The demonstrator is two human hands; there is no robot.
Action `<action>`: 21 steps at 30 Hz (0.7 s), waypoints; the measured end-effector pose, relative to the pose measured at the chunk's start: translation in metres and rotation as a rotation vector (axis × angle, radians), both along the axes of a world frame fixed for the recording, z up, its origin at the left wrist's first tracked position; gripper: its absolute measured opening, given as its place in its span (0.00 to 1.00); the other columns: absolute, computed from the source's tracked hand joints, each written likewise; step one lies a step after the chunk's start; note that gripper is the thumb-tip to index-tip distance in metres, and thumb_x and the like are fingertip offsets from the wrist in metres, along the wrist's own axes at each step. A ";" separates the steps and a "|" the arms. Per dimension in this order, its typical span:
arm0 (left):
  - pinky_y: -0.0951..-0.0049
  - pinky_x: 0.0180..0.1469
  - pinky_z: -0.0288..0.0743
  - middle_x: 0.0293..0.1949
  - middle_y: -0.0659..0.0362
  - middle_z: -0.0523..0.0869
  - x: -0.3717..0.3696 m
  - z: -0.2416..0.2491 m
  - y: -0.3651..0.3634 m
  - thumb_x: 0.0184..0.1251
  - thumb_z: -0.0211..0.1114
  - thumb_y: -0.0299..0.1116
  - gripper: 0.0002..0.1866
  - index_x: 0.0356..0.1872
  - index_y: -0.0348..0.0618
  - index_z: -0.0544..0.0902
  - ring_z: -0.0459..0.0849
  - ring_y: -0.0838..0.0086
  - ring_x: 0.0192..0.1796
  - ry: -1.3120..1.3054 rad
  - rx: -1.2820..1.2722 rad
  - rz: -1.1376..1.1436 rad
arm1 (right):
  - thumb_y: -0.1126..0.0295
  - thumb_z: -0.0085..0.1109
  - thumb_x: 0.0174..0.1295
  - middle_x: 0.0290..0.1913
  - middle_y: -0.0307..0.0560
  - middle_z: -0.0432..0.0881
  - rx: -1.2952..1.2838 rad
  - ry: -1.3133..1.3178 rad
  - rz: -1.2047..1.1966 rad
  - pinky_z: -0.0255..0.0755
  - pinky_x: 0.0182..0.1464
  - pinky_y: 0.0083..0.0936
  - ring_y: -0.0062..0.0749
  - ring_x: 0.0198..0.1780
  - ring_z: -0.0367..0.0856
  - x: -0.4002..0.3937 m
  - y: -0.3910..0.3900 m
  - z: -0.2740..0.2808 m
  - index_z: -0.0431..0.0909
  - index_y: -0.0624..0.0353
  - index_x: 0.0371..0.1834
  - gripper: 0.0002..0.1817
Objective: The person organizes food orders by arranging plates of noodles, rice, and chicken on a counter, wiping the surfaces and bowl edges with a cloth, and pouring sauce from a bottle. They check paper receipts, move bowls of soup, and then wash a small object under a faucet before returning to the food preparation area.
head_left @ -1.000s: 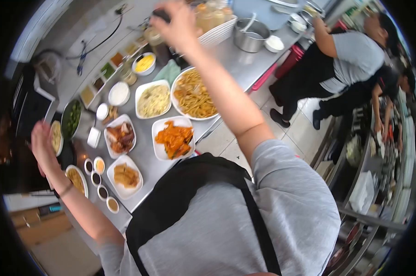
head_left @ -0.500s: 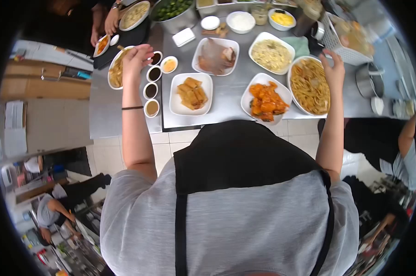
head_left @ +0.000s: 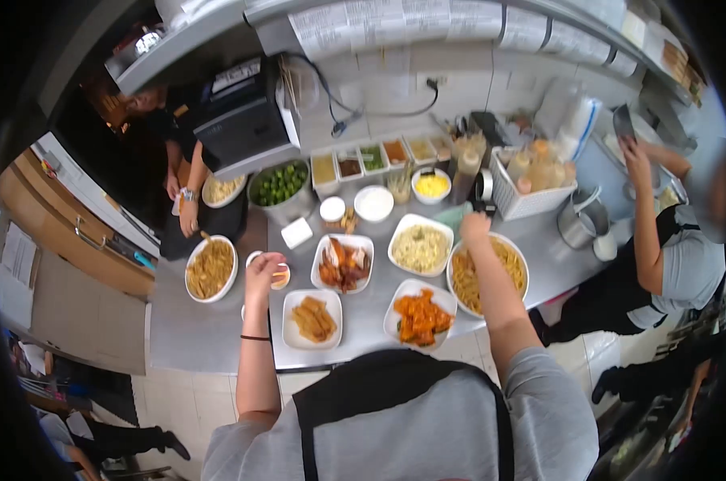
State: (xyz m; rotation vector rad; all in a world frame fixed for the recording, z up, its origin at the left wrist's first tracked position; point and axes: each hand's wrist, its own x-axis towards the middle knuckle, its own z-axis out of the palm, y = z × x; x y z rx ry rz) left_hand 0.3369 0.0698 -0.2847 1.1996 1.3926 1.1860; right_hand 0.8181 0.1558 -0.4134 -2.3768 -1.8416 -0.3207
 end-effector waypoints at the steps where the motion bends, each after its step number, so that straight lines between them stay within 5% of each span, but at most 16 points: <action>1: 0.79 0.34 0.74 0.34 0.58 0.82 0.013 0.009 0.009 0.61 0.55 0.33 0.09 0.36 0.37 0.78 0.80 0.77 0.34 0.014 0.029 -0.026 | 0.66 0.55 0.45 0.33 0.48 0.81 -0.015 0.039 -0.016 0.72 0.39 0.37 0.44 0.36 0.79 0.000 0.008 -0.005 0.80 0.56 0.29 0.10; 6: 0.81 0.37 0.71 0.37 0.61 0.82 0.067 0.087 0.053 0.61 0.58 0.33 0.11 0.38 0.36 0.79 0.77 0.82 0.37 0.083 0.405 -0.119 | 0.64 0.61 0.43 0.31 0.50 0.81 0.202 0.384 -0.084 0.73 0.37 0.35 0.42 0.35 0.80 0.001 0.030 0.035 0.81 0.55 0.26 0.09; 8: 0.80 0.46 0.69 0.43 0.58 0.81 0.084 0.132 0.074 0.61 0.58 0.30 0.13 0.44 0.35 0.78 0.76 0.80 0.43 0.138 0.568 -0.095 | 0.59 0.59 0.48 0.34 0.54 0.80 -0.045 0.432 0.070 0.73 0.41 0.36 0.45 0.38 0.79 -0.004 0.019 0.071 0.79 0.62 0.29 0.16; 11: 0.78 0.52 0.64 0.55 0.53 0.72 0.122 0.198 0.091 0.57 0.60 0.28 0.15 0.45 0.34 0.75 0.74 0.76 0.50 0.032 0.900 -0.170 | 0.57 0.63 0.45 0.37 0.53 0.80 0.232 0.603 0.283 0.71 0.41 0.35 0.44 0.38 0.79 -0.040 0.022 0.141 0.80 0.59 0.35 0.18; 13: 0.81 0.47 0.66 0.47 0.57 0.77 0.141 0.226 0.094 0.56 0.61 0.28 0.14 0.44 0.35 0.76 0.74 0.79 0.44 -0.047 0.944 -0.224 | 0.62 0.61 0.47 0.37 0.56 0.79 0.281 0.886 0.427 0.71 0.41 0.31 0.44 0.41 0.78 -0.075 0.016 0.213 0.78 0.60 0.40 0.18; 15: 0.82 0.45 0.66 0.43 0.59 0.79 0.151 0.247 0.094 0.56 0.61 0.28 0.14 0.43 0.35 0.77 0.74 0.81 0.42 -0.067 0.901 -0.267 | 0.62 0.61 0.49 0.39 0.50 0.80 0.563 0.963 0.619 0.69 0.43 0.27 0.33 0.42 0.78 -0.093 0.031 0.248 0.76 0.59 0.44 0.19; 19: 0.83 0.43 0.67 0.35 0.63 0.81 0.166 0.273 0.098 0.55 0.61 0.27 0.12 0.41 0.35 0.79 0.76 0.82 0.38 -0.202 0.877 -0.188 | 0.68 0.59 0.50 0.48 0.43 0.74 0.459 1.885 0.824 0.58 0.55 0.32 0.31 0.53 0.69 -0.118 0.030 0.325 0.66 0.57 0.55 0.26; 21: 0.83 0.39 0.69 0.32 0.61 0.82 0.170 0.280 0.102 0.53 0.60 0.24 0.10 0.38 0.34 0.81 0.77 0.82 0.34 -0.176 0.965 -0.143 | 0.69 0.58 0.50 0.46 0.41 0.74 0.424 2.016 0.838 0.55 0.56 0.34 0.29 0.51 0.68 -0.125 0.024 0.348 0.67 0.55 0.52 0.23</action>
